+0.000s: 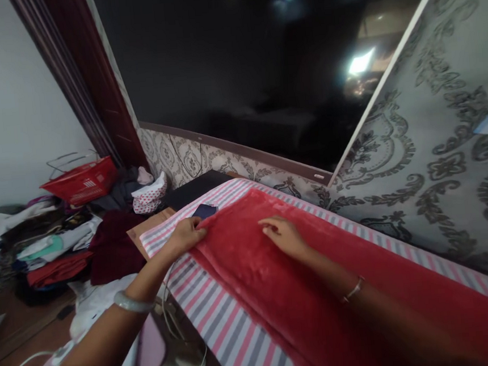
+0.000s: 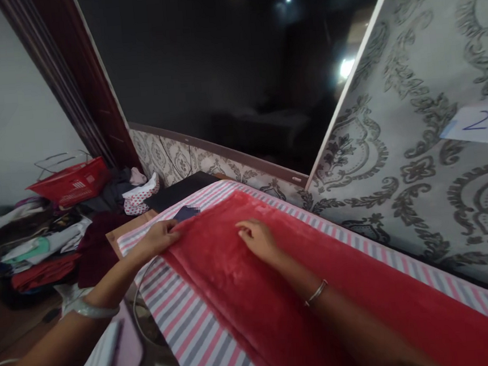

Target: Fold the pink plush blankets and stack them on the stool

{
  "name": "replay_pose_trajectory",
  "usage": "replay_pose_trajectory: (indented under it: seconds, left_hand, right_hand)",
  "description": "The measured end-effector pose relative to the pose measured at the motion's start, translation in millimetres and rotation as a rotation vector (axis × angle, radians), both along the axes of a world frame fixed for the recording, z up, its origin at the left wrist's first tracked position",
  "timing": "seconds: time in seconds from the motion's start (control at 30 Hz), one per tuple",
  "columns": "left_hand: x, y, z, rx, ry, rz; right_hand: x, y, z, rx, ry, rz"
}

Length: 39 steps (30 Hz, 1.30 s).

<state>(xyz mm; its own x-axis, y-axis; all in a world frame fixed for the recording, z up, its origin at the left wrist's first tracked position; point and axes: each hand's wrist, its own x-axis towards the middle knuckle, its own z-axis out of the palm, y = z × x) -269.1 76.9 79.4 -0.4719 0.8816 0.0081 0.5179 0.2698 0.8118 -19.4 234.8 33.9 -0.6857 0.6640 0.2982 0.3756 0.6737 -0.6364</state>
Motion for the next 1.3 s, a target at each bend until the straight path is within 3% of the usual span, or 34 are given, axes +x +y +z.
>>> replay_pose_trajectory:
  seconds: [0.17,0.27,0.43,0.7,0.9,1.1,1.3]
  left_hand:
    - [14,0,5.3,0.014,0.291,-0.022]
    - [20,-2,5.4,0.028,0.383,-0.017]
    - [17,-4,0.5,0.051,0.337,-0.006]
    - [8,-12,-1.0,-0.077,0.297,-0.004]
    - [-1,-13,-9.2,0.052,0.286,0.120]
    - [-2,-11,-22.4,0.079,0.248,0.071]
    - [6,-16,-16.6,0.148,0.307,0.042]
  right_hand:
    - [6,76,5.2,0.081,-0.082,-0.289]
    - [-5,102,5.5,0.057,-0.135,-0.351]
    - [-36,127,1.0,0.005,-0.222,-0.374]
    - [-68,145,-5.0,-0.061,-0.322,-0.391]
    - [-69,146,-12.4,-0.017,-0.219,-0.421]
    - [-66,150,-25.2,-0.092,-0.144,-0.394]
    - [-67,157,-22.5,-0.204,0.013,-0.342]
